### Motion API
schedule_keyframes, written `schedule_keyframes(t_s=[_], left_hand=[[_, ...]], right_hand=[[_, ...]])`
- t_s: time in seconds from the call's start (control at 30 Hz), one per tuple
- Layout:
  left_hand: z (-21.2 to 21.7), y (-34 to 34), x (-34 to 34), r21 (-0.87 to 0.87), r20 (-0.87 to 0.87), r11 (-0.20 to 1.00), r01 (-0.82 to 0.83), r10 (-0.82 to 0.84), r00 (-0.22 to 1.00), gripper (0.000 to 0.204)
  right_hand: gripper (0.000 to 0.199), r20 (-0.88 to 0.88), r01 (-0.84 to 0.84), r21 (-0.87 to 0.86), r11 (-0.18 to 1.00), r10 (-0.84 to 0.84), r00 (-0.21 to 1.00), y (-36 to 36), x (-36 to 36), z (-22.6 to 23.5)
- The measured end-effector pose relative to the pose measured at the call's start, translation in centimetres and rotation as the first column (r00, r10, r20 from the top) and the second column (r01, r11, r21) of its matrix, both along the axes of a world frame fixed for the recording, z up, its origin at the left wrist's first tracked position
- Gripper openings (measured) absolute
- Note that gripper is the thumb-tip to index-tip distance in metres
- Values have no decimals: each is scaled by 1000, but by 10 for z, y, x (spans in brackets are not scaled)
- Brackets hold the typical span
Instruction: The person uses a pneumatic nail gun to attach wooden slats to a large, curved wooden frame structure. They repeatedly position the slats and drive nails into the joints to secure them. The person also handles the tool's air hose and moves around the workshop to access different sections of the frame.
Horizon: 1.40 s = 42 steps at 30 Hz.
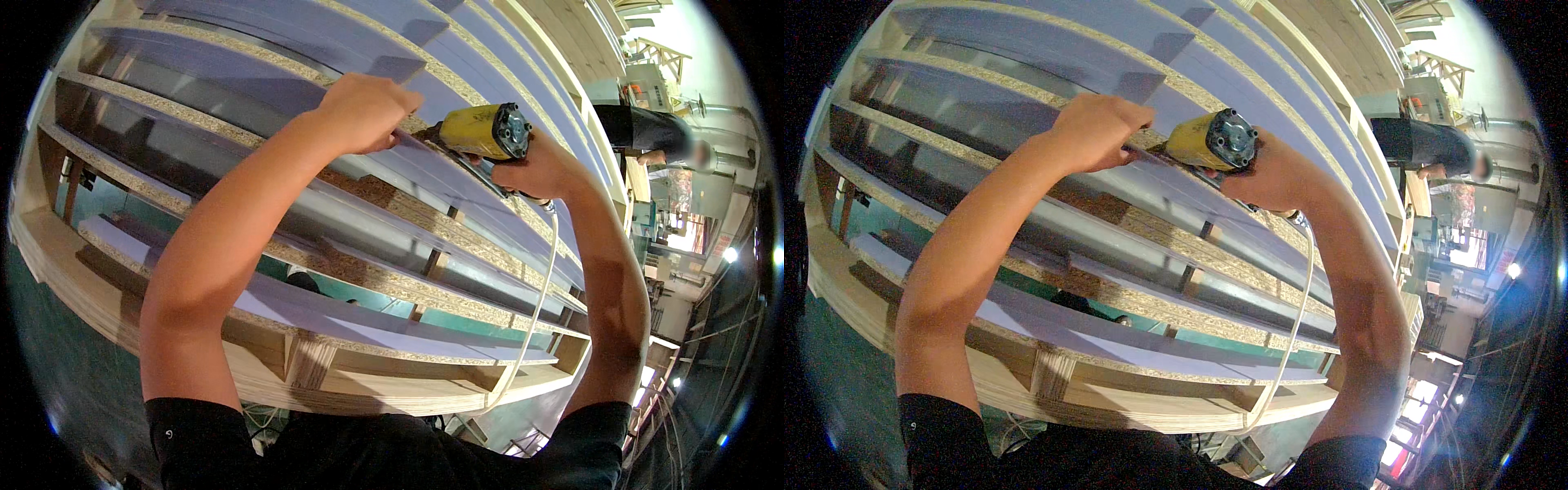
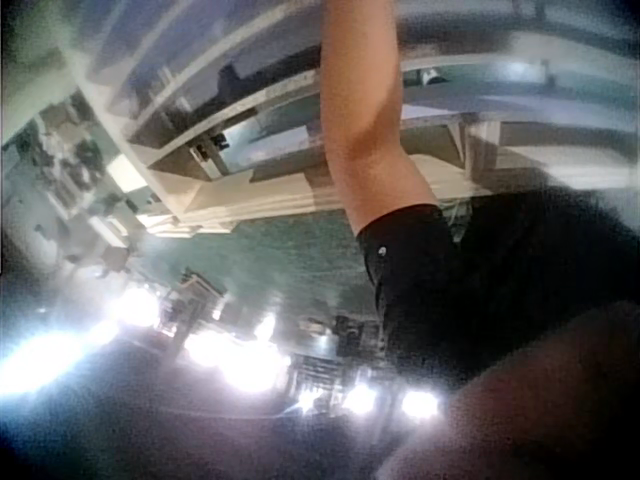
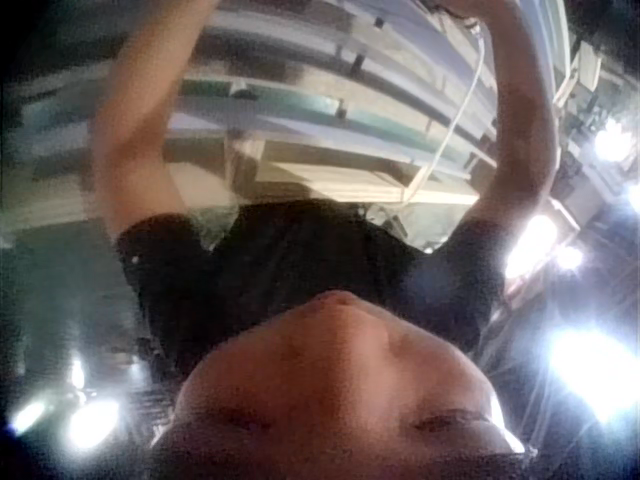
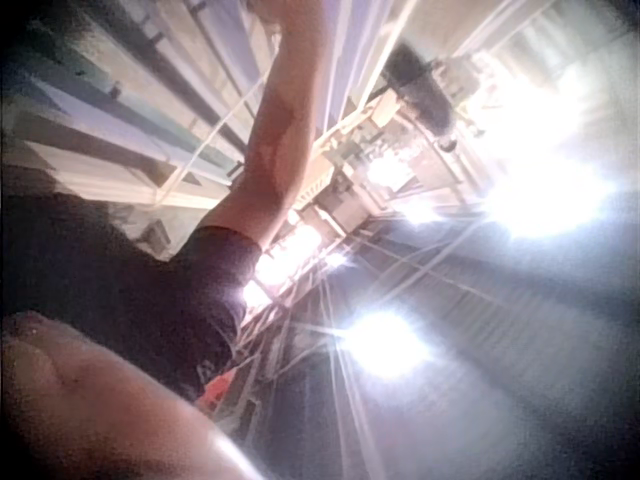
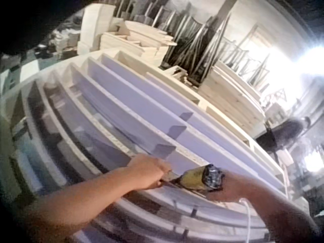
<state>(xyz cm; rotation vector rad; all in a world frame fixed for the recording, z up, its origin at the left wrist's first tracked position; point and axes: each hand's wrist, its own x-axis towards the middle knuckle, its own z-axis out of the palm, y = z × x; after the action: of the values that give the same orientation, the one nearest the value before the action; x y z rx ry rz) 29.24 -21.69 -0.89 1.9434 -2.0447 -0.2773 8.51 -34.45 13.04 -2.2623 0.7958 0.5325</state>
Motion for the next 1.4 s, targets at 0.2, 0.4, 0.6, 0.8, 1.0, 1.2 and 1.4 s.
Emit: schedule_keyframes(t_s=[0.2,0.4,0.6,0.8,1.0,1.2,1.4], left_hand=[[2,0,-1,12,-16,1000,9,-9,1000,41],[4,4,-2,3,-64,1000,9,-8,998,45],[4,4,-9,-34,-63,999,-3,1,998,47],[12,11,-15,16,71,996,87,-88,994,48],[6,7,-16,-315,54,904,288,-286,957,35],[20,6,-43,-127,-201,986,107,-131,971,22],[19,-19,-47,28,-342,1000,-9,18,939,14]], right_hand=[[44,-34,-8,27,1000,9,999,-7,-6,1],[52,-55,-15,47,999,18,998,-9,-18,2],[54,-232,232,-61,971,-240,943,5,-55,17],[44,-128,422,-165,892,-443,887,48,-175,51],[59,2,620,-188,762,-631,776,124,-361,42],[51,331,854,-262,450,-789,517,251,-458,4],[40,601,975,-135,179,-767,224,322,-508,-41]])
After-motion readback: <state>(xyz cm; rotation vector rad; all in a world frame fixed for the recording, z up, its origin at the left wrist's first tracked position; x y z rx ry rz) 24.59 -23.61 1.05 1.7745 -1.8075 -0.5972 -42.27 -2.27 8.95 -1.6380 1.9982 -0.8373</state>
